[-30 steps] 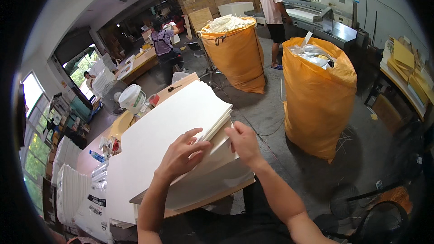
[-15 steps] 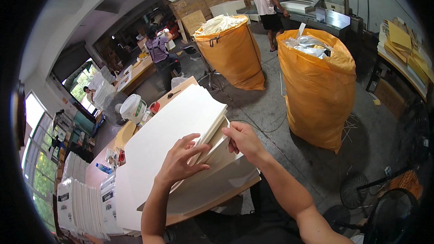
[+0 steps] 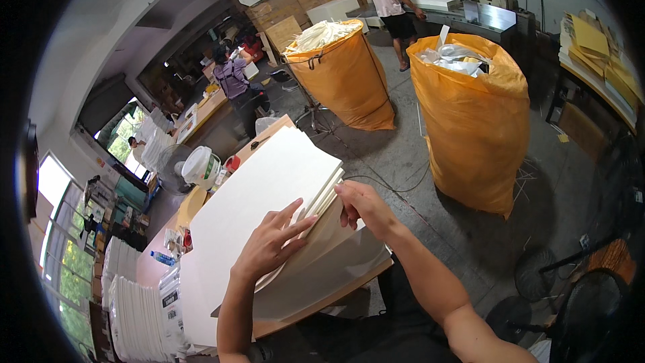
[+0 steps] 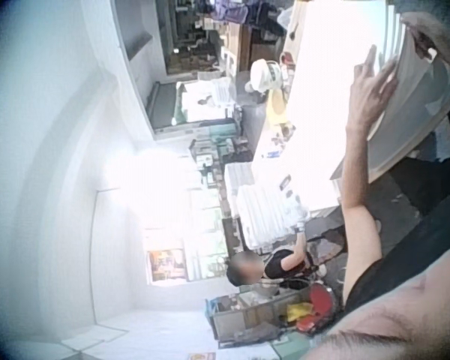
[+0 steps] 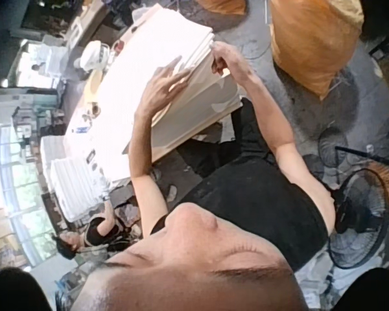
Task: The person stacks large white paper sheets by hand on a table, aligning the edges and moving piles from one side to the other.
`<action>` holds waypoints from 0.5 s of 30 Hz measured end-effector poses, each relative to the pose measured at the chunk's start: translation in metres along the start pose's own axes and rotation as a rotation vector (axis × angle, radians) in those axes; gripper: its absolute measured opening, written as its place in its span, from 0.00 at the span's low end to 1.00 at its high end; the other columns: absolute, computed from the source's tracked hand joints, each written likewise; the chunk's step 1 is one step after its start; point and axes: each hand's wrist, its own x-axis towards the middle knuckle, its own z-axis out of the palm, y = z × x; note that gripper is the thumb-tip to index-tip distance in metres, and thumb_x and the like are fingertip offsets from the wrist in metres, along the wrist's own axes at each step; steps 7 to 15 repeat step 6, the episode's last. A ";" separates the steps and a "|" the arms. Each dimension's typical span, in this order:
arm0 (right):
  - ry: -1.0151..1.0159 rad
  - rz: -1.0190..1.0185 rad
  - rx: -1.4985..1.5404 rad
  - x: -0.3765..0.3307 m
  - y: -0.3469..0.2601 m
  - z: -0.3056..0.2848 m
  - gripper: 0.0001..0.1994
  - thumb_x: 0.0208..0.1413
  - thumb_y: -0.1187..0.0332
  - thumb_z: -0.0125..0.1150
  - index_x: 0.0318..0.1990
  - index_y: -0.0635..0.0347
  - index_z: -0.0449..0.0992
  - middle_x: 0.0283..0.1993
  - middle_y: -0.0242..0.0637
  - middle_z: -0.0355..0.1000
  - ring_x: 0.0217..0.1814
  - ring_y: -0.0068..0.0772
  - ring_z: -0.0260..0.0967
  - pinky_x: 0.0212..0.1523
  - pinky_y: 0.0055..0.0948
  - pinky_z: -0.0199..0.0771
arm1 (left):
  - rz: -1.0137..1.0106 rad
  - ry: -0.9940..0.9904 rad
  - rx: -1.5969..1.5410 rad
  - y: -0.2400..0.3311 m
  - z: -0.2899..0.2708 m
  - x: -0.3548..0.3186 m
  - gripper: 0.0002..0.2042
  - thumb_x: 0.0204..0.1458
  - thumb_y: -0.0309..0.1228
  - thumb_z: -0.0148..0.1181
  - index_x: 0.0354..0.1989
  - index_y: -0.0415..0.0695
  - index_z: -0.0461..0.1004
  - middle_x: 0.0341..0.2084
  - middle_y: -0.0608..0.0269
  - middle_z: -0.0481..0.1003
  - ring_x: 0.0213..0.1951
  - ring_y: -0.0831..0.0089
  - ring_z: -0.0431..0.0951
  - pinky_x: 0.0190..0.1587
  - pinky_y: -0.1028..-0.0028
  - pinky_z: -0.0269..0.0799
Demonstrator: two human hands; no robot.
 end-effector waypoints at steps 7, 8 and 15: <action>-0.015 -0.013 -0.014 -0.001 -0.004 0.001 0.21 0.69 0.49 0.54 0.31 0.55 0.68 0.25 0.30 0.67 0.27 0.23 0.72 0.24 0.22 0.69 | -0.024 -0.052 0.165 0.008 0.003 0.002 0.37 0.59 0.34 0.66 0.77 0.61 0.58 0.74 0.50 0.59 0.57 0.49 0.74 0.61 0.59 0.73; -0.015 -0.013 -0.014 -0.001 -0.004 0.001 0.21 0.69 0.49 0.54 0.31 0.55 0.68 0.25 0.30 0.67 0.27 0.23 0.72 0.24 0.22 0.69 | -0.024 -0.052 0.165 0.008 0.003 0.002 0.37 0.59 0.34 0.66 0.77 0.61 0.58 0.74 0.50 0.59 0.57 0.49 0.74 0.61 0.59 0.73; -0.015 -0.013 -0.014 -0.001 -0.004 0.001 0.21 0.69 0.49 0.54 0.31 0.55 0.68 0.25 0.30 0.67 0.27 0.23 0.72 0.24 0.22 0.69 | -0.024 -0.052 0.165 0.008 0.003 0.002 0.37 0.59 0.34 0.66 0.77 0.61 0.58 0.74 0.50 0.59 0.57 0.49 0.74 0.61 0.59 0.73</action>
